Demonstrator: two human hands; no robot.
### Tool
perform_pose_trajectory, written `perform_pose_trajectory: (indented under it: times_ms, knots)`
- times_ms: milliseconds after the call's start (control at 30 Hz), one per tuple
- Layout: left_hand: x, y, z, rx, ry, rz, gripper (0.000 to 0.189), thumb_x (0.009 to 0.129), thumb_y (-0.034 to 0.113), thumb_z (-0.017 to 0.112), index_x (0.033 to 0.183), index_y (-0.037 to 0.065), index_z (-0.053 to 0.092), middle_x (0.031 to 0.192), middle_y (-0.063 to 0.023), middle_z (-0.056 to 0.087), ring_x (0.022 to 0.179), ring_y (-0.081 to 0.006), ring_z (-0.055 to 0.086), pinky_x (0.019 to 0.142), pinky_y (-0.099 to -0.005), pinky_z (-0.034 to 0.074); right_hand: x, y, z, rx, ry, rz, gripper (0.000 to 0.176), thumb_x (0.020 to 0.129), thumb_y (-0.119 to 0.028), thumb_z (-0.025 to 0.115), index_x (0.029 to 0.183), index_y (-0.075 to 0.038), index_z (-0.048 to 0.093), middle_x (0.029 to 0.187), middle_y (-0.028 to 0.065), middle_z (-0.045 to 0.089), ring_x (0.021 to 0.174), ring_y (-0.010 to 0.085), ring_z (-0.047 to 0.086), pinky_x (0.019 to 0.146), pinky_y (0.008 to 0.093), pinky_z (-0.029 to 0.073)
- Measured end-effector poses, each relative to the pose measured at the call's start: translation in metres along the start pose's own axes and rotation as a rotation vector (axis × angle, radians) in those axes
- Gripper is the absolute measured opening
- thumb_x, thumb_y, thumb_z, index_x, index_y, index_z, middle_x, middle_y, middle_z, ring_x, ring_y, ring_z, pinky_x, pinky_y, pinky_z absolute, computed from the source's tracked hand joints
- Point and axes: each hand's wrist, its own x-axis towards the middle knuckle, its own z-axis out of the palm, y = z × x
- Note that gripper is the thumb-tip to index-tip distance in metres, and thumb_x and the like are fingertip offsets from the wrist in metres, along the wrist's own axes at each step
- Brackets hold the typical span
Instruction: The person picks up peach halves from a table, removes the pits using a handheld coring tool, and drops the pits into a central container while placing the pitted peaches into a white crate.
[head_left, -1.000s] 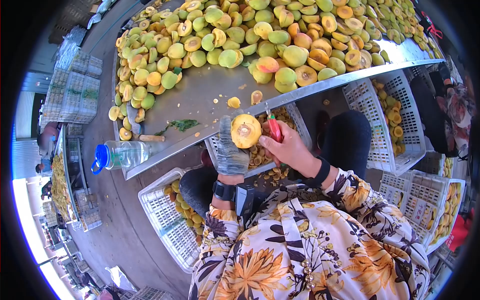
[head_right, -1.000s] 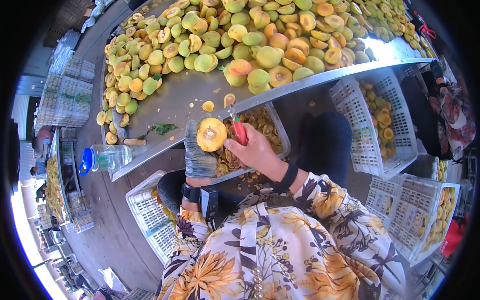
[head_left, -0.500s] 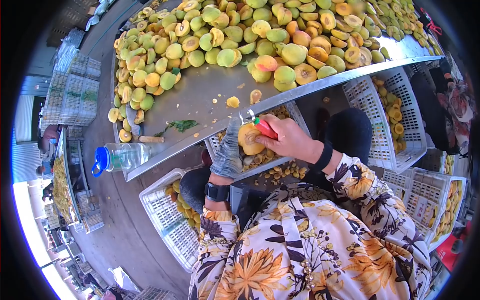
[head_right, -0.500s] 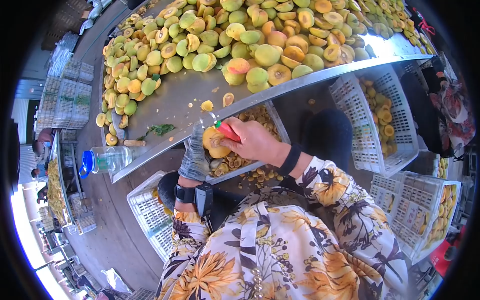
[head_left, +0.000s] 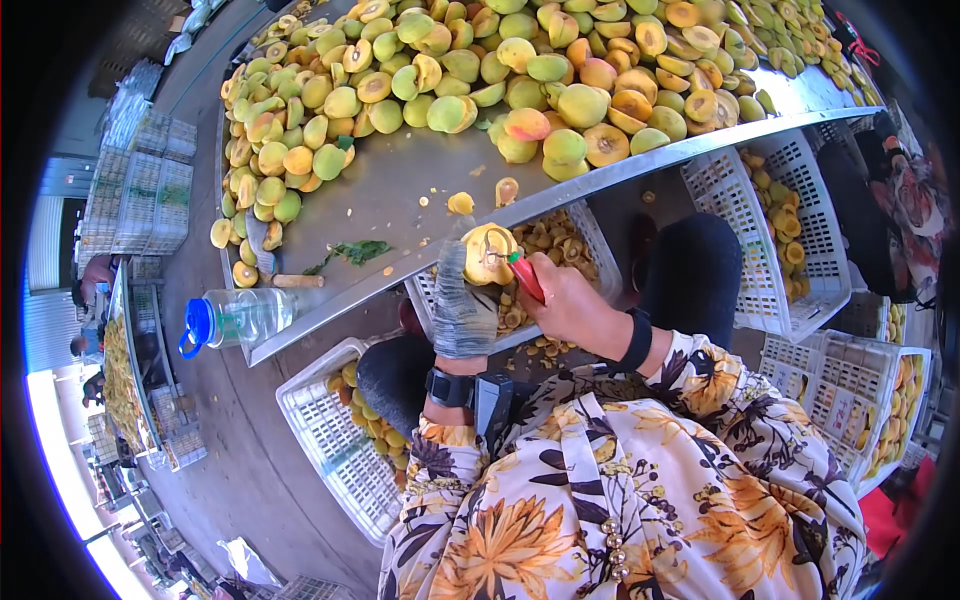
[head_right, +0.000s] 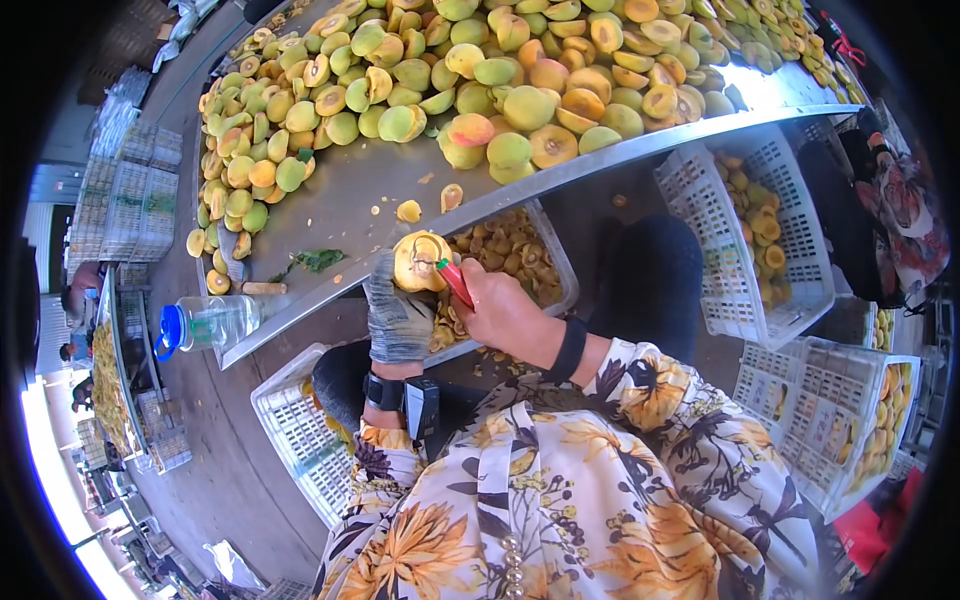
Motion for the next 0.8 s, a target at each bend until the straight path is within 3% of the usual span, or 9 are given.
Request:
perform_pose_trajectory:
  times_ms: [100,200,267,467,567,600,667,767,800]
  knots:
    - [-0.003,-0.004,0.004,0.249,-0.031,0.141,0.033,0.089,0.015,0.05,0.119,0.002,0.044,0.11,-0.0088,0.055,0.1,-0.0216,0.055,0.086,-0.0331,0.046,-0.004,-0.001,0.001,-0.022,0.002,0.005,0.025,0.075,-0.006,0.058,0.091,0.0,0.04,0.065,0.0244,0.053,0.063,0.0433,0.054,0.054,0.0447,0.042]
    - [-0.005,-0.004,0.0,0.769,-0.044,0.43,0.044,0.085,0.033,0.055,0.118,0.004,0.045,0.112,-0.0101,0.053,0.102,-0.0226,0.052,0.091,-0.037,0.042,-0.008,-0.003,0.002,-0.019,-0.024,0.056,0.025,0.076,-0.005,0.056,0.092,0.0,0.039,0.065,0.0252,0.053,0.064,0.0438,0.054,0.055,0.045,0.041]
    - [-0.016,0.001,0.002,1.411,-0.119,0.837,0.041,0.086,0.003,0.05,0.125,0.004,0.04,0.122,-0.0123,0.047,0.106,-0.0209,0.05,0.09,-0.0305,0.042,-0.009,-0.002,0.005,-0.012,0.023,0.023,0.021,0.075,-0.004,0.054,0.088,0.002,0.038,0.06,0.0223,0.051,0.059,0.0399,0.055,0.051,0.0437,0.042]
    - [-0.017,0.005,0.048,0.225,-0.103,0.169,0.05,0.084,0.032,0.055,0.123,0.004,0.041,0.114,-0.0097,0.051,0.103,-0.0223,0.052,0.089,-0.0364,0.044,-0.014,-0.008,0.001,0.117,-0.013,0.18,0.025,0.076,-0.006,0.056,0.093,0.001,0.039,0.066,0.0255,0.052,0.066,0.0445,0.053,0.057,0.0445,0.041]
    - [-0.02,0.009,0.059,-0.298,0.042,-0.165,0.048,0.084,0.032,0.055,0.121,0.003,0.044,0.113,-0.0106,0.052,0.101,-0.0218,0.053,0.089,-0.0363,0.044,-0.017,-0.011,0.005,0.102,0.029,0.173,0.025,0.075,-0.006,0.056,0.093,0.001,0.039,0.066,0.0258,0.052,0.066,0.0445,0.054,0.057,0.0444,0.042]
    - [-0.016,0.002,0.048,-0.297,0.043,-0.169,0.048,0.084,0.032,0.055,0.121,0.003,0.044,0.113,-0.0106,0.052,0.101,-0.0218,0.053,0.089,-0.0363,0.044,-0.018,-0.009,0.005,0.103,0.03,0.176,0.025,0.075,-0.006,0.056,0.093,0.001,0.039,0.066,0.0258,0.052,0.066,0.0445,0.054,0.057,0.0444,0.042]
    - [0.0,-0.016,0.01,0.807,-0.14,0.485,0.044,0.084,0.033,0.055,0.115,0.003,0.05,0.108,-0.0111,0.055,0.096,-0.021,0.056,0.085,-0.0355,0.047,-0.018,-0.002,0.005,0.051,-0.053,0.131,0.025,0.075,-0.005,0.056,0.093,0.001,0.04,0.065,0.0257,0.052,0.064,0.044,0.054,0.056,0.0438,0.042]
    - [0.01,-0.008,-0.008,0.89,-0.112,0.433,0.042,0.084,0.037,0.055,0.108,0.003,0.055,0.097,-0.0107,0.06,0.087,-0.0203,0.06,0.079,-0.0341,0.05,-0.018,0.007,0.005,-0.003,-0.162,0.039,0.024,0.075,-0.004,0.055,0.093,0.002,0.04,0.064,0.0255,0.052,0.063,0.043,0.054,0.054,0.0432,0.042]
    - [0.004,0.012,0.01,0.417,-0.087,-0.023,0.043,0.085,0.04,0.053,0.105,0.003,0.056,0.09,-0.01,0.062,0.079,-0.0203,0.061,0.074,-0.0315,0.051,-0.017,0.009,0.006,-0.003,-0.165,0.036,0.024,0.075,-0.004,0.055,0.093,0.002,0.04,0.064,0.0255,0.052,0.063,0.043,0.054,0.054,0.0432,0.042]
